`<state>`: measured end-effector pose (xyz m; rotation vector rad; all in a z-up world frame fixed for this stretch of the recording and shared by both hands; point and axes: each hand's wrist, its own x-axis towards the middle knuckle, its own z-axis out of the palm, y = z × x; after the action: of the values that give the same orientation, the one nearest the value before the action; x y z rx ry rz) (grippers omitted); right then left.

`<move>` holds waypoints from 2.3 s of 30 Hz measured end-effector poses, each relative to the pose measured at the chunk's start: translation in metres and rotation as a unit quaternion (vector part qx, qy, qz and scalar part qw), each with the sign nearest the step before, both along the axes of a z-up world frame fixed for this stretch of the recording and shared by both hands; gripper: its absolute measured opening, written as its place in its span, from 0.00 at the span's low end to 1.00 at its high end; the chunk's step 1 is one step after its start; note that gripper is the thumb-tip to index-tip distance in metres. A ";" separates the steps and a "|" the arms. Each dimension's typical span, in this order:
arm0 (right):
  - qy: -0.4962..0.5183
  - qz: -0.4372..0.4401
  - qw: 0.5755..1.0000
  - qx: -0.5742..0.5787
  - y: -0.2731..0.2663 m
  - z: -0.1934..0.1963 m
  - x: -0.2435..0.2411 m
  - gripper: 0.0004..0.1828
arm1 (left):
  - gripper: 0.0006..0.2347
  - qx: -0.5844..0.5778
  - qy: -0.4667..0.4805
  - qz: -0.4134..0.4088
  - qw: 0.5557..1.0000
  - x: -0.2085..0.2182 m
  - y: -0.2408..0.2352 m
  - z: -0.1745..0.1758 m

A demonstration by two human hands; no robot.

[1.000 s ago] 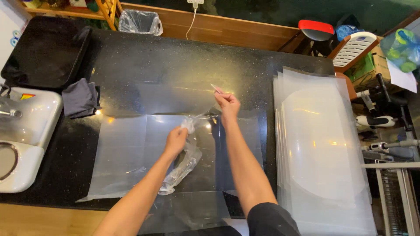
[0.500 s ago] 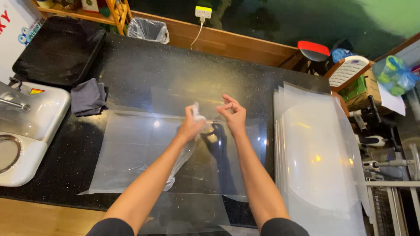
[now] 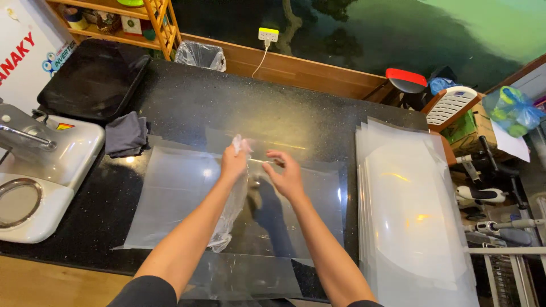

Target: Fold and organize clear plastic cake box sheets or liners.

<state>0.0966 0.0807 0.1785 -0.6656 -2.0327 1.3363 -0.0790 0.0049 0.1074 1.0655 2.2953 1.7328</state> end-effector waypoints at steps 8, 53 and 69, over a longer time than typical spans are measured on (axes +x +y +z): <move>0.025 0.076 0.994 -0.069 -0.017 -0.024 -0.044 0.42 | 0.17 0.198 -0.455 -0.023 0.868 -0.017 -0.017 -0.004; -0.252 0.199 0.946 0.041 -0.077 -0.081 -0.101 0.38 | 0.10 0.214 -0.649 0.176 0.708 -0.117 -0.179 -0.022; -0.078 0.102 0.959 -0.253 -0.129 -0.107 -0.265 0.28 | 0.06 0.101 -0.658 0.040 0.745 -0.083 -0.193 0.015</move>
<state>-0.1680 -0.0485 0.0712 -0.8156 -1.9254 2.0182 -0.1619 -0.1876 0.1222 -0.3406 1.2040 1.7852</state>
